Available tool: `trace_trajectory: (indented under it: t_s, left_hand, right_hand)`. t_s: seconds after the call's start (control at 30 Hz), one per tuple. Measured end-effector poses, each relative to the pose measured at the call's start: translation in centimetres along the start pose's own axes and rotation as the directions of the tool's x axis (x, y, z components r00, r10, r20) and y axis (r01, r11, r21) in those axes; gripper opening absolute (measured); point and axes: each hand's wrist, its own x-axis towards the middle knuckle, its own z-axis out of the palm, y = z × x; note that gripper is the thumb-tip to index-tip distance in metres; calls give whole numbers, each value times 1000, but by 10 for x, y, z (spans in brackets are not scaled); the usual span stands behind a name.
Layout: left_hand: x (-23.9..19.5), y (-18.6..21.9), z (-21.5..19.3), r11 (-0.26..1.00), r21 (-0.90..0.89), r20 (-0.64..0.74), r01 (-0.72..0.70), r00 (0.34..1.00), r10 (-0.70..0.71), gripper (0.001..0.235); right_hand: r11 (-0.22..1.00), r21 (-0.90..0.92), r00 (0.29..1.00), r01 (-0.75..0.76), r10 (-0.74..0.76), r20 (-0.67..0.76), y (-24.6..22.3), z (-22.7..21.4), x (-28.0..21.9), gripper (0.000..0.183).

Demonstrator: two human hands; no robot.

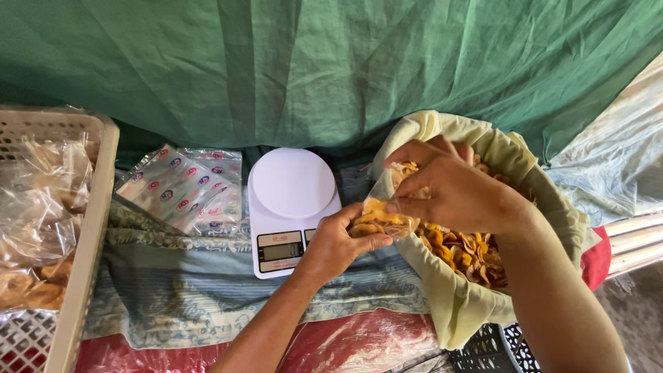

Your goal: The person scoops dried fruit slices from a large cloth bag into small plastic bags. They place the filled bags on a digital scale to weigh them, then move the sealed packages into a plastic basket.

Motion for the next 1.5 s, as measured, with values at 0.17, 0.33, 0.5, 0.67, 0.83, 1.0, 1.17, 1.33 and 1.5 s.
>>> trace_trajectory:
  t_s: [0.17, 0.33, 0.5, 0.67, 0.83, 1.0, 1.17, 1.33, 1.5]
  left_hand:
    - [5, -11, 2, 979, -204, 68, -14, 997, 28, 65]
    - [7, -22, 4, 959, -283, 134, 1, 990, 39, 52]
    - [8, -25, 1, 933, -361, 119, -12, 991, 58, 45]
    - [7, -20, 2, 944, -328, 78, -46, 994, 75, 41]
    - [7, -16, 1, 924, -383, 100, 2, 994, 39, 49]
    - [9, -18, 0, 928, -373, 103, 6, 994, 34, 49]
    - [10, -22, -1, 930, -367, 86, 2, 996, 32, 46]
    - [10, -21, -1, 939, -343, 77, 14, 997, 13, 48]
    - [8, -17, -2, 951, -309, 92, 22, 996, 7, 49]
  right_hand:
    - [984, 146, 980, -101, 73, 184, 2, -9, -2, 23]
    - [948, 259, 982, -182, 163, 95, -16, -28, 0, 27]
    - [940, 329, 972, 88, -8, -236, 9, -23, -16, 21]
    - [867, -149, 869, -476, 490, 72, 103, 15, -7, 22]
    - [794, -235, 710, -561, 608, 357, 151, 75, -11, 36]
    - [843, -101, 790, -528, 531, 307, 159, 66, -18, 29]
    - [704, -444, 686, -554, 688, 236, 104, 18, -17, 21]
    - [919, 185, 906, -349, 381, -186, 50, -32, -35, 20]
    - [990, 67, 929, 124, -92, -357, -3, -42, -34, 15]
